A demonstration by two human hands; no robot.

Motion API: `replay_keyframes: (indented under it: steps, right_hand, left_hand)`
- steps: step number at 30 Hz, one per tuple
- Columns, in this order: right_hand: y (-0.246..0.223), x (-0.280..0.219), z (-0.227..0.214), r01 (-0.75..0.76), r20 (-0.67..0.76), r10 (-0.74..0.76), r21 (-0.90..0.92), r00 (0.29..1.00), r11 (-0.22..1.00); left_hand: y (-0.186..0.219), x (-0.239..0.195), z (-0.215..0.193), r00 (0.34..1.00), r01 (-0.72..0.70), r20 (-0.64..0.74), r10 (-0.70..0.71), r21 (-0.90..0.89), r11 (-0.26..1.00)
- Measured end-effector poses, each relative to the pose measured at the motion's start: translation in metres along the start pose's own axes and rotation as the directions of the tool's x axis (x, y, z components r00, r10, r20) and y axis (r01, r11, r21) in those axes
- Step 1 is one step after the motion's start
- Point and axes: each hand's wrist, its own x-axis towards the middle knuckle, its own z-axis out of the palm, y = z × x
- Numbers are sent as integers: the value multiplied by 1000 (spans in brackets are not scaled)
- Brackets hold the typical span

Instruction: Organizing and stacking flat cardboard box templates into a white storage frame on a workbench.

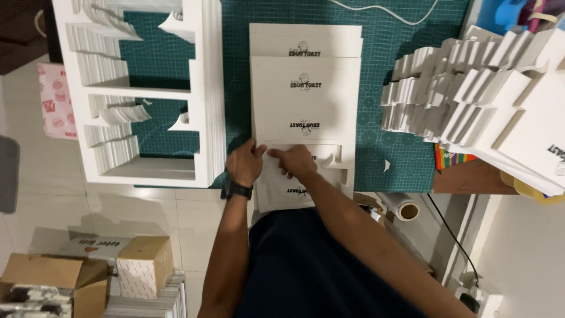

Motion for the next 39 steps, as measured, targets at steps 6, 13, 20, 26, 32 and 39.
replay_keyframes:
  steps: [6,13,20,26,32,39]
  right_hand:
    - [13,9,-2,40,59,-45,83,997,996]
    - [10,5,-6,24,77,-33,108,996,994]
    - [-9,-11,-8,1,32,-3,43,999,999]
    - [-6,-10,-5,1,13,-1,33,1000,999]
    - [4,-6,1,33,0,-33,-30,999,999]
    - [2,-5,-3,24,45,-22,-48,999,999]
  left_hand:
    - [-24,33,2,994,-37,106,34,26,999]
    - [15,24,-36,967,52,255,12,-243,969]
    - [-4,34,-5,972,161,228,-61,-449,879]
    - [-7,15,3,995,-9,81,56,-484,875]
    - [-34,-3,34,953,-292,-196,230,-398,870]
    - [-3,-13,-14,968,33,250,-26,-26,999]
